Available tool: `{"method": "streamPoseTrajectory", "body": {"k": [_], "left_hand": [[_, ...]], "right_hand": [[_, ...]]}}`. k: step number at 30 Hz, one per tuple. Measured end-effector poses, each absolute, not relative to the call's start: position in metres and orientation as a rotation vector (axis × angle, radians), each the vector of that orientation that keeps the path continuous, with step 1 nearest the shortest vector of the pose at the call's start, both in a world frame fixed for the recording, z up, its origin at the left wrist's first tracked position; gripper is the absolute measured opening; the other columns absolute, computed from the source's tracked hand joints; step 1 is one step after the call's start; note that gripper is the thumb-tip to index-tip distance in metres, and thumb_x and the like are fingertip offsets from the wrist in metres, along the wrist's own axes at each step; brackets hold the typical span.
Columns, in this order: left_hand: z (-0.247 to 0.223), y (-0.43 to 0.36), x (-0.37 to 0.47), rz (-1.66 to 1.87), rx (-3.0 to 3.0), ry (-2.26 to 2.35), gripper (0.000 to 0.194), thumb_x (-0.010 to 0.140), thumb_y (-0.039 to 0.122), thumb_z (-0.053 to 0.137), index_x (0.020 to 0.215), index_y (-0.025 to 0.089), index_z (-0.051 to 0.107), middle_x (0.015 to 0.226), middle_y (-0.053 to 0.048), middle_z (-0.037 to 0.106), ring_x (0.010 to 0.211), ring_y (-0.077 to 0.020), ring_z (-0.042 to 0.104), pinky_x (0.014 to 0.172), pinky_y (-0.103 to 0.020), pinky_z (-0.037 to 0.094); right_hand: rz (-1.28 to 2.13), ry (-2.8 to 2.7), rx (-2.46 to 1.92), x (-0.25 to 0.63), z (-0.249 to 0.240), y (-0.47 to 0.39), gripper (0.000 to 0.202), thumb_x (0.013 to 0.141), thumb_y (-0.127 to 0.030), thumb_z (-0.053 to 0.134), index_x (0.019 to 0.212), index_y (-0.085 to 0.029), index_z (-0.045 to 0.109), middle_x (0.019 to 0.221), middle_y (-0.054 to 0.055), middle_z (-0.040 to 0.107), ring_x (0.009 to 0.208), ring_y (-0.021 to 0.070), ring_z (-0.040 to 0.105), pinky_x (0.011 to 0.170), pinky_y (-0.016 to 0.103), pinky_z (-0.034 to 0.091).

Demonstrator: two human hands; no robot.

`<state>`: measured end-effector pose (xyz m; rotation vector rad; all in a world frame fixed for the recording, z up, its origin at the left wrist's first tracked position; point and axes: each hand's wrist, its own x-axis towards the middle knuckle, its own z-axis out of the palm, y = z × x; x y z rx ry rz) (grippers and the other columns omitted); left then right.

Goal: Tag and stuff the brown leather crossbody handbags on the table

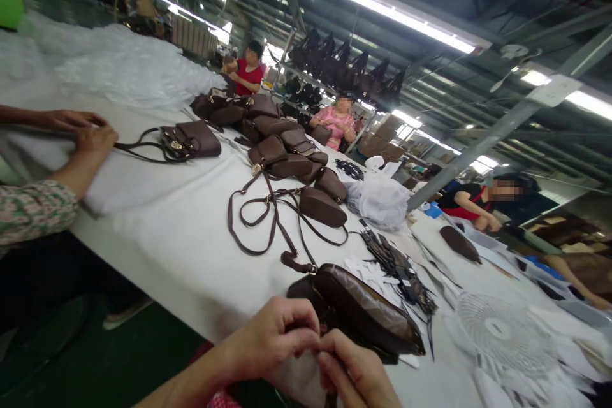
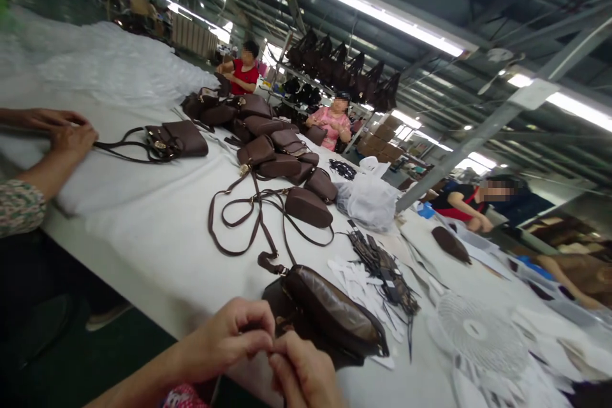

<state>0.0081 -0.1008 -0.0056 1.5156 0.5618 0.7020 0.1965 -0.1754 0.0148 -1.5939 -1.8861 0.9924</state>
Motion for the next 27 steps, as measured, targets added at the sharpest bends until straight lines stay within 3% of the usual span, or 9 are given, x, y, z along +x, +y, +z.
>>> {"method": "streamPoseTrajectory", "body": {"k": [2,4,6,8,11,14,20,27], "left_hand": [[-0.016,-0.092,0.012,0.783,1.502,0.651,0.019,0.087,0.027,0.049,0.084,0.016,0.065,0.074,0.0,0.06,0.07,-0.0139,0.053,0.066,-0.023,0.044],[-0.028,-0.084,0.018,0.885,1.637,0.765,0.026,0.089,0.029,0.047,0.103,0.017,0.065,0.097,-0.006,0.064,0.089,-0.0192,0.057,0.082,-0.03,0.046],[-0.038,-0.079,0.027,0.943,1.789,0.813,0.035,0.088,0.028,0.049,0.119,0.018,0.059,0.119,-0.011,0.059,0.109,-0.0246,0.053,0.098,-0.037,0.04],[-0.045,-0.077,0.035,0.951,1.855,0.787,0.039,0.088,0.028,0.048,0.125,0.018,0.054,0.127,-0.013,0.056,0.115,-0.027,0.05,0.103,-0.041,0.037],[-0.051,-0.075,0.047,0.954,1.825,0.764,0.033,0.091,0.028,0.042,0.119,0.016,0.054,0.118,-0.012,0.06,0.108,-0.0261,0.053,0.1,-0.041,0.04],[-0.055,-0.074,0.056,0.989,1.714,0.774,0.03,0.094,0.03,0.036,0.113,0.016,0.055,0.109,-0.011,0.063,0.1,-0.024,0.055,0.094,-0.039,0.043],[-0.059,-0.072,0.059,1.064,1.522,0.745,0.027,0.095,0.03,0.036,0.109,0.018,0.055,0.105,-0.006,0.065,0.095,-0.0208,0.058,0.089,-0.033,0.044],[-0.06,-0.07,0.059,1.052,1.529,0.775,0.024,0.092,0.027,0.037,0.102,0.018,0.057,0.097,-0.005,0.066,0.089,-0.021,0.059,0.082,-0.032,0.044]], "right_hand": [[1.067,-1.884,-1.571,0.196,0.041,-0.162,0.037,0.093,-0.051,0.044,0.08,-0.021,0.063,0.063,0.0,0.062,0.058,0.0121,0.056,0.058,0.02,0.045],[1.05,-1.872,-1.606,0.195,0.067,-0.147,0.036,0.093,-0.051,0.044,0.083,-0.022,0.063,0.063,-0.001,0.061,0.055,0.0127,0.054,0.054,0.022,0.044],[0.819,-2.017,-1.666,0.197,0.088,-0.131,0.035,0.092,-0.051,0.045,0.081,-0.024,0.064,0.065,0.0,0.06,0.057,0.0146,0.054,0.054,0.024,0.043],[0.418,-2.258,-1.715,0.199,0.1,-0.115,0.034,0.092,-0.047,0.044,0.077,-0.025,0.066,0.068,0.002,0.059,0.061,0.0161,0.056,0.056,0.026,0.042],[-0.138,-2.57,-1.825,0.199,0.105,-0.094,0.029,0.091,-0.033,0.043,0.073,-0.025,0.065,0.071,0.001,0.057,0.052,0.0126,0.051,0.047,0.025,0.031],[-0.47,-2.768,-1.906,0.19,0.104,-0.079,0.022,0.087,-0.02,0.05,0.071,-0.023,0.064,0.069,0.001,0.057,0.045,0.0105,0.048,0.044,0.028,0.02],[-0.515,-3.001,-1.91,0.174,0.107,-0.058,0.024,0.092,-0.023,0.05,0.078,-0.022,0.069,0.073,0.005,0.067,0.058,0.0172,0.061,0.048,0.029,0.019],[-0.549,-3.025,-1.965,0.174,0.106,-0.051,0.029,0.094,-0.022,0.044,0.082,-0.018,0.07,0.081,0.01,0.071,0.067,0.0186,0.067,0.054,0.026,0.033]]}}
